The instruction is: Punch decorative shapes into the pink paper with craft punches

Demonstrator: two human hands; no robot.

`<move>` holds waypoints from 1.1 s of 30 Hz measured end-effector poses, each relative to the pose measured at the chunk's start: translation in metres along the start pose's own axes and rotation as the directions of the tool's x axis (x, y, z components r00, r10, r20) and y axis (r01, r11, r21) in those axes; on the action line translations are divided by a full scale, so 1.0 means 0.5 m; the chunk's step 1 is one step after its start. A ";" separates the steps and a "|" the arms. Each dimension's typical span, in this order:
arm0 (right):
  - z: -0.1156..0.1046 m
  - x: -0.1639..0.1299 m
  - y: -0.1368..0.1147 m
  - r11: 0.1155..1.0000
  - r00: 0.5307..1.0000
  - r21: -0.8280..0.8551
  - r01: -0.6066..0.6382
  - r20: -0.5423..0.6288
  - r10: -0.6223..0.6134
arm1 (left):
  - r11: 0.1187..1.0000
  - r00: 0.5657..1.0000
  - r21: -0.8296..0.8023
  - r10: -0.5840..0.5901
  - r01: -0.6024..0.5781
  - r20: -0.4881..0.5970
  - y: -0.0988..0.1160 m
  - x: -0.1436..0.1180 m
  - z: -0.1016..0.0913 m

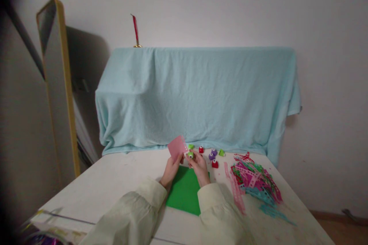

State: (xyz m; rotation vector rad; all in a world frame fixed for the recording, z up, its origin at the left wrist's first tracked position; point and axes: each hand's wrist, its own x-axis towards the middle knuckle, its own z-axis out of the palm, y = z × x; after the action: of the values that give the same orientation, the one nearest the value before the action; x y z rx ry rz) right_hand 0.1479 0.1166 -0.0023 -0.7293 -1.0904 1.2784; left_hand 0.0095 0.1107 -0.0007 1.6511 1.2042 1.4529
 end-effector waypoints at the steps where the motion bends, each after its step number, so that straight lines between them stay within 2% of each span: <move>1: 0.000 0.002 0.001 1.000 1.000 -0.009 -0.002 0.027 0.003 | 1.000 1.000 -0.004 -0.001 0.001 0.002 0.000 0.000 0.000; 17: 0.002 0.000 0.008 0.993 0.990 -0.099 0.059 0.132 -0.046 | 0.991 0.997 -0.126 0.059 -0.053 0.051 0.017 -0.001 -0.002; 25: 0.004 0.000 0.010 0.995 0.991 -0.080 0.053 0.128 -0.042 | 0.990 0.999 -0.143 0.028 -0.022 0.045 0.015 0.000 -0.003; 33: 0.008 -0.001 0.003 0.998 0.995 -0.063 0.030 0.096 -0.024 | 0.986 0.997 -0.158 0.054 -0.044 0.054 0.010 0.001 -0.001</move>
State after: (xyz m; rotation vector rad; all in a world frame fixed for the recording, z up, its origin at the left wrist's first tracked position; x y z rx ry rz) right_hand 0.1437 0.1158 -0.0026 -0.7048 -1.2196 1.2708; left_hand 0.0100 0.1090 0.0041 1.6147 0.9976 1.4790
